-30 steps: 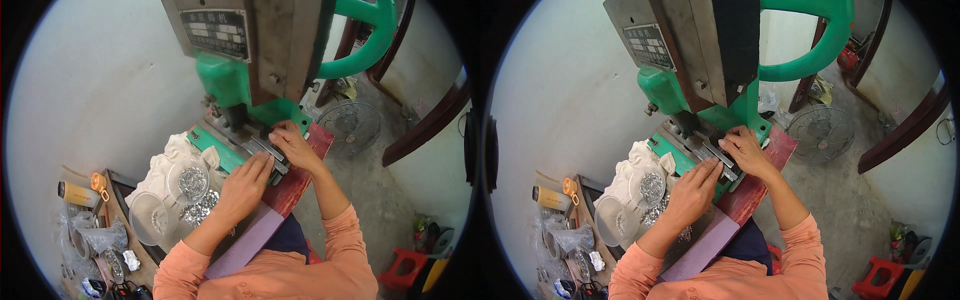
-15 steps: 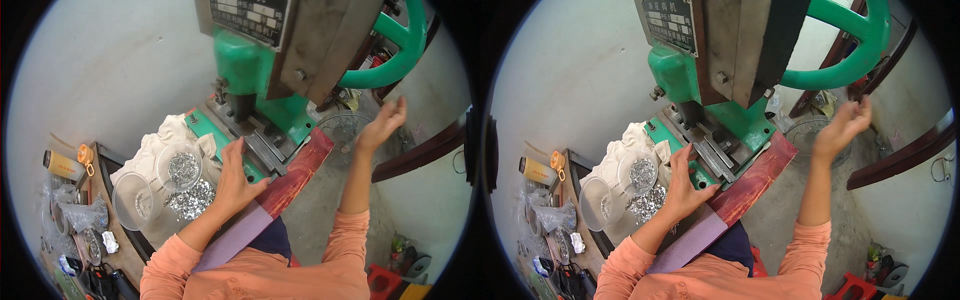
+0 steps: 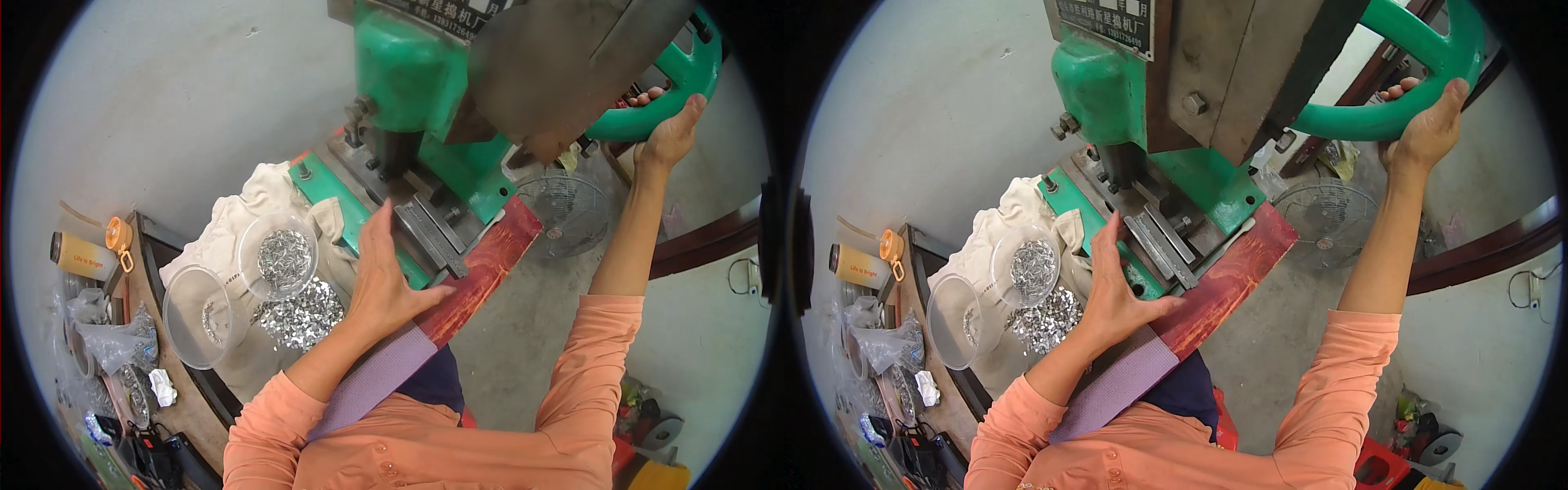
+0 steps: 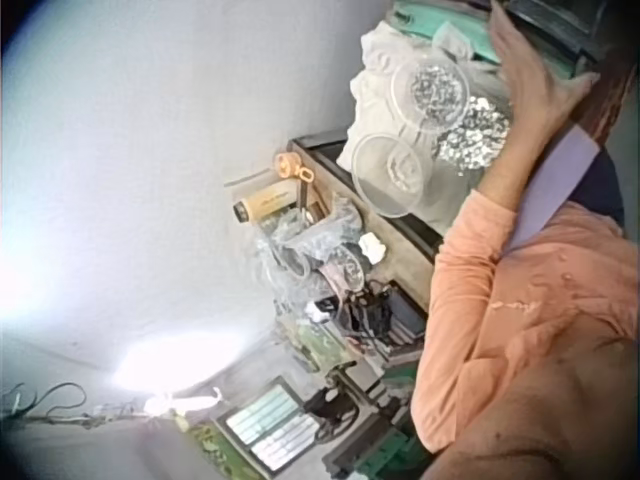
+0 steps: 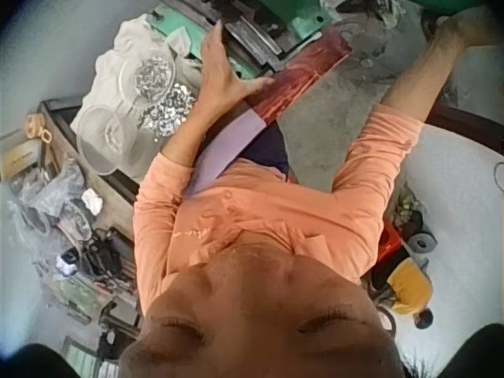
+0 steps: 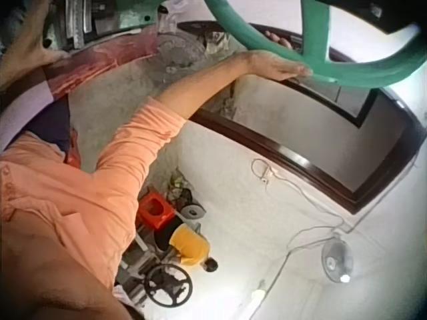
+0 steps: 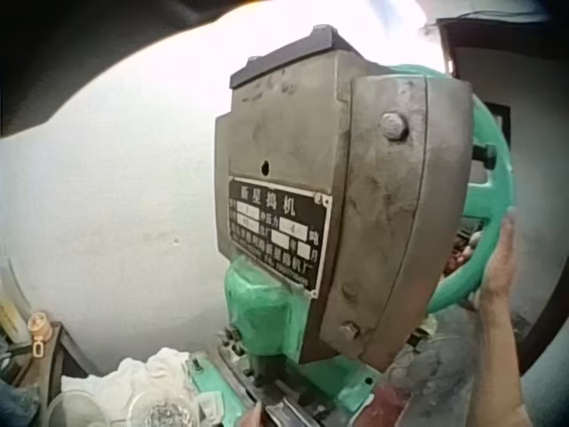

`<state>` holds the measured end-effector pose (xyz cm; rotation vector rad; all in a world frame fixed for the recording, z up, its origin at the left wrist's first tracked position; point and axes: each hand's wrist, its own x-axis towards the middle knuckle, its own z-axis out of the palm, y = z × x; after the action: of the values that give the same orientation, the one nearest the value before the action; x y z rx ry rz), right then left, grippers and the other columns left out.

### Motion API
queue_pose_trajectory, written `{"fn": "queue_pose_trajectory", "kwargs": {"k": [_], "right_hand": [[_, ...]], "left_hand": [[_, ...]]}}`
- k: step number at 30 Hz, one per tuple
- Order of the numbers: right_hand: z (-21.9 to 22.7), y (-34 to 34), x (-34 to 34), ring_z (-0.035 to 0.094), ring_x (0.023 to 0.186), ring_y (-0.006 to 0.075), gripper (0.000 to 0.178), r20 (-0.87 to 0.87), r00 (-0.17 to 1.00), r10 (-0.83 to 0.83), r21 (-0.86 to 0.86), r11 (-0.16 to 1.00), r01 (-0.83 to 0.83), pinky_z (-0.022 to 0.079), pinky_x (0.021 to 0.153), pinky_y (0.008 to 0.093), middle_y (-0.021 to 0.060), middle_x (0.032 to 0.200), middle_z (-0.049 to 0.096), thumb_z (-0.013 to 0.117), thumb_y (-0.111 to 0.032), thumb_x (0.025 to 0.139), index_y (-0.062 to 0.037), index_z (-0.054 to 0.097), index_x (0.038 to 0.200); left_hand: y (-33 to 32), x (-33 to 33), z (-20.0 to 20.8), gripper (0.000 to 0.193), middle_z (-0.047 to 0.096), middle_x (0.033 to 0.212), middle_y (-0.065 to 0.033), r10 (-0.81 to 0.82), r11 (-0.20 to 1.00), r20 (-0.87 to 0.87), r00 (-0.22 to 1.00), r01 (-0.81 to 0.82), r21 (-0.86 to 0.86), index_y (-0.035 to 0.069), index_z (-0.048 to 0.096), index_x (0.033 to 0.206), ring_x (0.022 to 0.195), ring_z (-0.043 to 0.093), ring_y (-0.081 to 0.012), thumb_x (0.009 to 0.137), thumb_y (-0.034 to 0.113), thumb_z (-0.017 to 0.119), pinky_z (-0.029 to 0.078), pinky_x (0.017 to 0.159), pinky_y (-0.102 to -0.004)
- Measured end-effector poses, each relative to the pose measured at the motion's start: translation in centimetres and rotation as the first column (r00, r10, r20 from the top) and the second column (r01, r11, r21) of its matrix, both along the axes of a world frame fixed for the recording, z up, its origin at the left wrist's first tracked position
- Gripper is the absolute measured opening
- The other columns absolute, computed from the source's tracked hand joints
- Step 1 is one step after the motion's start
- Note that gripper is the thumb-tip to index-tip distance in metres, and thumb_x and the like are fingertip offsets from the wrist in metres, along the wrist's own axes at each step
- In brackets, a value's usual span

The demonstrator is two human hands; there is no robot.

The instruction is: The person inserts small metal pieces into a slotted metal strip by hand, then positions the loaded strip under a mechanical press machine and operates the press by turning its handle.

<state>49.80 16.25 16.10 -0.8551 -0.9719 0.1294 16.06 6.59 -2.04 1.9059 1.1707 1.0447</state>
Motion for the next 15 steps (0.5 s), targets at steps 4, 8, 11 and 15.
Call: {"fn": "queue_pose_trajectory", "kwargs": {"k": [4,8,11,15], "right_hand": [[-0.2,0.1,-0.2,0.062,0.064,0.0226,0.064,-0.017,1.0,-0.02,0.0,1.0,0.02,0.057,0.061,0.0398,0.0117,0.079,0.061,0.058,-0.063,0.094,-0.0004,0.053,0.108],[-0.1,0.1,0.0,0.061,0.063,0.0212,0.064,-0.013,1.0,-0.018,0.004,1.0,0.018,0.057,0.061,0.0387,0.0105,0.078,0.06,0.059,-0.063,0.094,-0.0008,0.053,0.106],[0.0,0.0,-0.4,0.061,0.063,0.0207,0.063,0.007,1.0,-0.013,-0.003,1.0,0.013,0.057,0.061,0.0388,0.0106,0.078,0.06,0.059,-0.063,0.094,-0.0011,0.052,0.105],[-0.1,0.1,0.3,0.06,0.062,0.0206,0.062,0.006,1.0,0.001,0.0,1.0,-0.001,0.056,0.061,0.0384,0.011,0.078,0.06,0.058,-0.062,0.095,-0.001,0.053,0.105]], "left_hand": [[0.0,1.4,-0.1,0.127,0.037,0.143,-0.0294,0.109,0.979,-0.025,0.994,-0.103,0.174,-0.006,0.014,0.152,0.133,0.039,-0.0445,0.057,0.022,0.094,0.032,0.115,-0.0469],[-0.1,2.5,-0.6,0.131,0.036,0.145,-0.0293,0.166,0.979,0.067,0.984,-0.173,0.113,-0.007,0.013,0.153,0.135,0.038,-0.044,0.054,0.022,0.095,0.032,0.115,-0.0466],[0.0,2.5,-0.8,0.128,0.036,0.147,-0.0287,0.195,0.976,0.061,0.979,-0.2,0.09,-0.006,0.012,0.153,0.137,0.037,-0.0436,0.057,0.021,0.093,0.032,0.115,-0.0463],[0.6,0.8,-1.3,0.12,0.036,0.147,-0.0272,0.082,0.995,0.21,0.974,-0.093,0.042,-0.005,0.016,0.152,0.137,0.037,-0.0427,0.06,0.019,0.089,0.033,0.115,-0.0458]]}}
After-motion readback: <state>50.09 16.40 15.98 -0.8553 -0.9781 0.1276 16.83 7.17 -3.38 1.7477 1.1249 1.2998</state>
